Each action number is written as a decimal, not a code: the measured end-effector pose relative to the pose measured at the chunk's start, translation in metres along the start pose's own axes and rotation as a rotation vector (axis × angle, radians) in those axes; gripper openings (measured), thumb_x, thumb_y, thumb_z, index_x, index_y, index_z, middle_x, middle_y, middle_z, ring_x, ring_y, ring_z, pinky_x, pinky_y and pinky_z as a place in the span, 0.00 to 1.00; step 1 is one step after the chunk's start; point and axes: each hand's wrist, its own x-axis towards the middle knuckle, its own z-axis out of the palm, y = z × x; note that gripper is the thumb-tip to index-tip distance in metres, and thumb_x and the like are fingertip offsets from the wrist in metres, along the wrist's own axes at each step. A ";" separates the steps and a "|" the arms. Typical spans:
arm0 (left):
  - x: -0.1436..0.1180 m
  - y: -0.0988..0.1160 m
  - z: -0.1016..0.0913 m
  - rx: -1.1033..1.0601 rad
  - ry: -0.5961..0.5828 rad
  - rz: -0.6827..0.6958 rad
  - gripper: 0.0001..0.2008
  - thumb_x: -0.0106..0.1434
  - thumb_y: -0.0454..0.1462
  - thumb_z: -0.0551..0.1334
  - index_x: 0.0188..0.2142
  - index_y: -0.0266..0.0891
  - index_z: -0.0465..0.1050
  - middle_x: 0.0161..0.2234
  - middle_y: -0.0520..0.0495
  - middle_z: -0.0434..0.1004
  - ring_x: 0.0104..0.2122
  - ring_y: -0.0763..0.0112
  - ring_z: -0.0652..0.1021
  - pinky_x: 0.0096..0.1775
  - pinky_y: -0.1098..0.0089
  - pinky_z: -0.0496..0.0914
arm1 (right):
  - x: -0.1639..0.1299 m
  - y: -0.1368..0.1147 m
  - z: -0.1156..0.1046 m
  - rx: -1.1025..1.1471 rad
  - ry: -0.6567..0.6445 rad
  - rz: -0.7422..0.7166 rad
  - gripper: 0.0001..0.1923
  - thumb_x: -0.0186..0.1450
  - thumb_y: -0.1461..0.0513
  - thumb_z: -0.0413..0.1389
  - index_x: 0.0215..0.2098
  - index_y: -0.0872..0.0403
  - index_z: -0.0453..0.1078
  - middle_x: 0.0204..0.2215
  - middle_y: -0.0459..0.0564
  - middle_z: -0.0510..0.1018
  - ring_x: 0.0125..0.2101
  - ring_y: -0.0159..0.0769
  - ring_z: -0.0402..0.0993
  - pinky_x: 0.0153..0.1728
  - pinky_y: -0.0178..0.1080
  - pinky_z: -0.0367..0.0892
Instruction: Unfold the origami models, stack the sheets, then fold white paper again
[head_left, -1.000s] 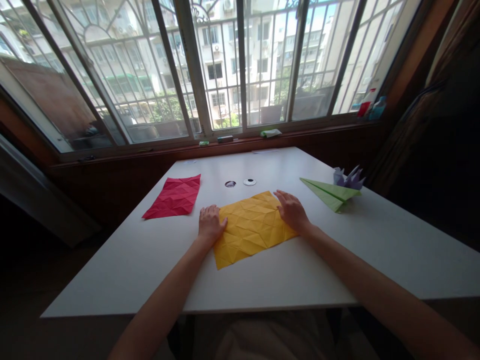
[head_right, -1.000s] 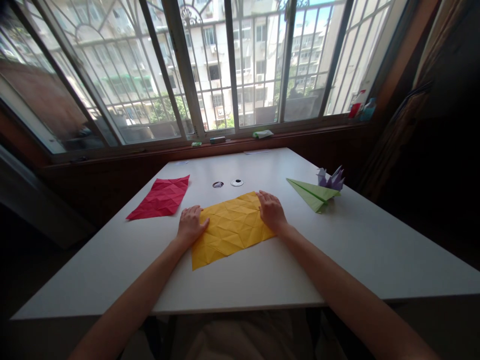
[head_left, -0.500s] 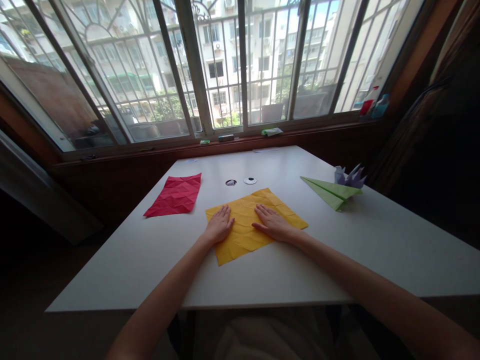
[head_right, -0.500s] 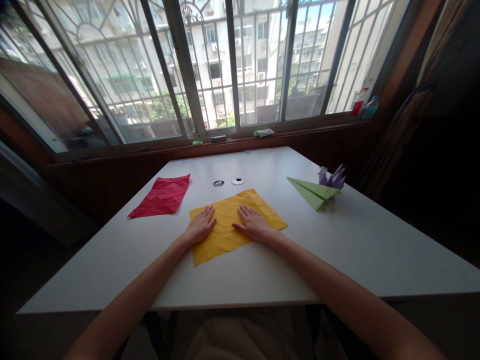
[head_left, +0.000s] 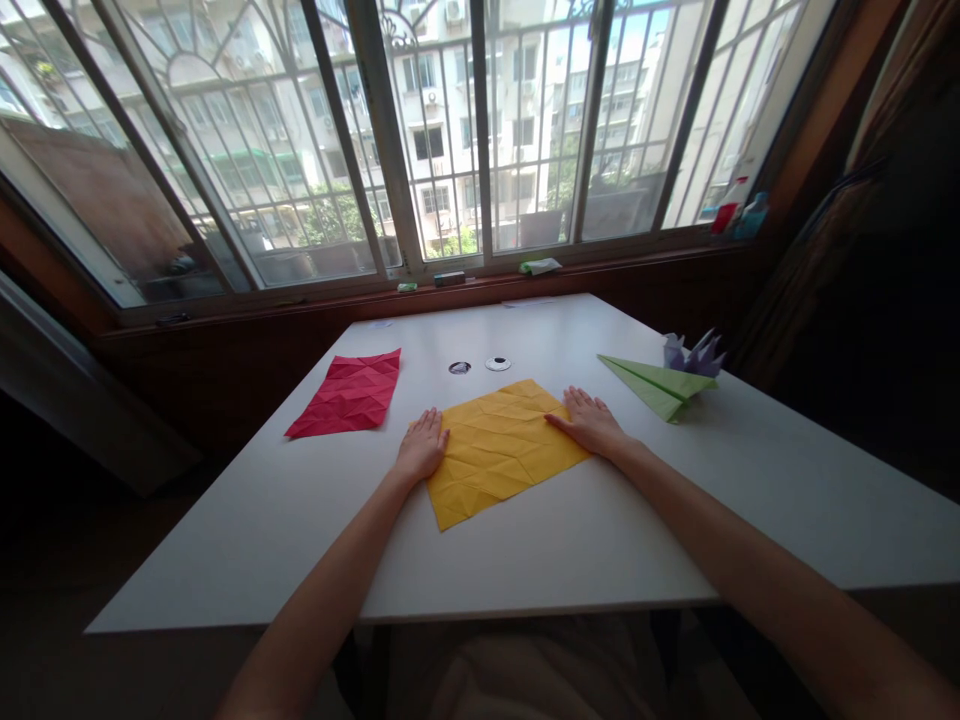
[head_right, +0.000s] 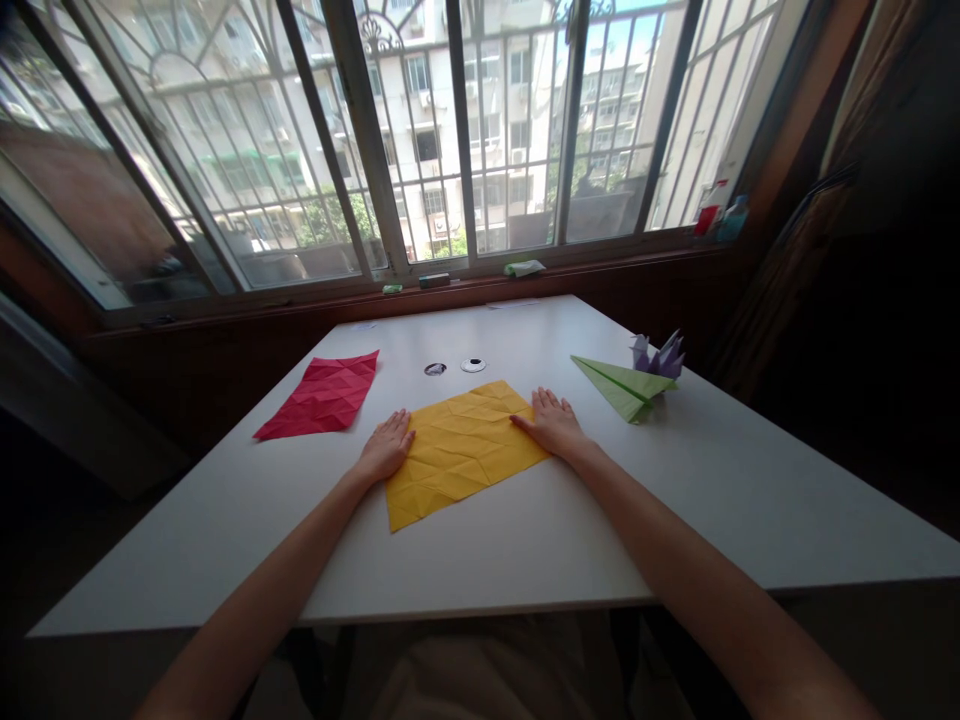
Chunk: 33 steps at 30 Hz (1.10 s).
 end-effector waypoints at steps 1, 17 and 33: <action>0.000 0.001 -0.001 -0.019 0.026 0.030 0.24 0.65 0.38 0.42 0.59 0.32 0.51 0.61 0.40 0.50 0.61 0.63 0.52 0.58 0.57 0.50 | -0.001 0.000 -0.002 -0.016 0.083 0.003 0.35 0.63 0.49 0.41 0.59 0.65 0.50 0.60 0.62 0.54 0.59 0.47 0.49 0.56 0.49 0.47; -0.024 0.054 -0.003 -0.059 0.050 0.440 0.23 0.65 0.43 0.44 0.57 0.37 0.55 0.59 0.44 0.56 0.58 0.67 0.58 0.57 0.65 0.54 | -0.035 -0.082 -0.005 0.324 -0.032 -0.643 0.32 0.65 0.48 0.38 0.59 0.60 0.52 0.59 0.58 0.57 0.59 0.41 0.51 0.58 0.45 0.51; -0.018 0.027 -0.003 0.031 0.021 0.199 0.26 0.65 0.46 0.42 0.57 0.35 0.54 0.60 0.43 0.54 0.59 0.64 0.57 0.57 0.62 0.52 | -0.006 -0.012 -0.001 0.077 -0.110 -0.128 0.38 0.62 0.44 0.33 0.61 0.61 0.46 0.62 0.56 0.49 0.61 0.43 0.42 0.58 0.48 0.43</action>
